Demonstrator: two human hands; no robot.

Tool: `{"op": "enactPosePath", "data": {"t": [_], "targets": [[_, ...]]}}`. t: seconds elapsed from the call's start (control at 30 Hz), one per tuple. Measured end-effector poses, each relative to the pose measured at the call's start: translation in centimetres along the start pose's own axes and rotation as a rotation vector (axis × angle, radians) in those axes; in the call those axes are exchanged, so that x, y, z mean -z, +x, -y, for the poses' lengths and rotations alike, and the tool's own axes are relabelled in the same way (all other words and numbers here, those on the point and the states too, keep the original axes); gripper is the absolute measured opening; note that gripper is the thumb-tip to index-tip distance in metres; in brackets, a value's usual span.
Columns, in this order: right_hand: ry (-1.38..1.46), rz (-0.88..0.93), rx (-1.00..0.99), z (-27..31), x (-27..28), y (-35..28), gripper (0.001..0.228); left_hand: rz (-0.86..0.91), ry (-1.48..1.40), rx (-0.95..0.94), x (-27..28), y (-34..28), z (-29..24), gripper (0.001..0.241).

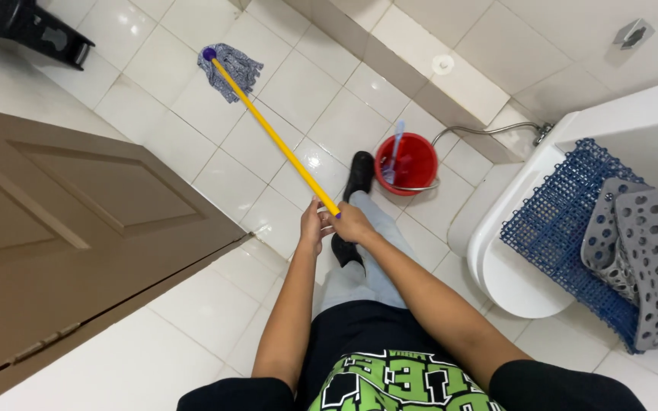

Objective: The recorder mops the tiled bathroom floor, moves a trash bin, and uses a bidet spray to rinse the area.

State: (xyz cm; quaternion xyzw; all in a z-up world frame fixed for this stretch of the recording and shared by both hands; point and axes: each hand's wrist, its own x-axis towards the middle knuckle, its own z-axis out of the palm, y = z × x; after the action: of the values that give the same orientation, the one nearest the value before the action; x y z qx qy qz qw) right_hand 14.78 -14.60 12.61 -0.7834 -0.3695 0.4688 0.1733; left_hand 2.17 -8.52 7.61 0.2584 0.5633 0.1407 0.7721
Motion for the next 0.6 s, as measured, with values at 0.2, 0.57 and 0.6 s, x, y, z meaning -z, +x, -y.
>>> {"op": "enactPosePath", "data": {"t": [0.2, 0.57, 0.6], "targets": [[0.052, -0.032, -0.023, 0.0, 2.7, -3.0, 0.038, 0.043, 0.01, 0.039, 0.0, -1.0, 0.0, 0.061], [0.071, 0.016, 0.024, -10.6, 8.6, -20.3, 0.034, 0.103, -0.166, 0.059, -6.5, 3.4, 0.1, 0.058], [0.07, 0.017, 0.019, -12.1, 9.9, -23.8, 0.034, 0.103, -0.167, 0.063, -7.1, 3.8, 0.6, 0.058]]}}
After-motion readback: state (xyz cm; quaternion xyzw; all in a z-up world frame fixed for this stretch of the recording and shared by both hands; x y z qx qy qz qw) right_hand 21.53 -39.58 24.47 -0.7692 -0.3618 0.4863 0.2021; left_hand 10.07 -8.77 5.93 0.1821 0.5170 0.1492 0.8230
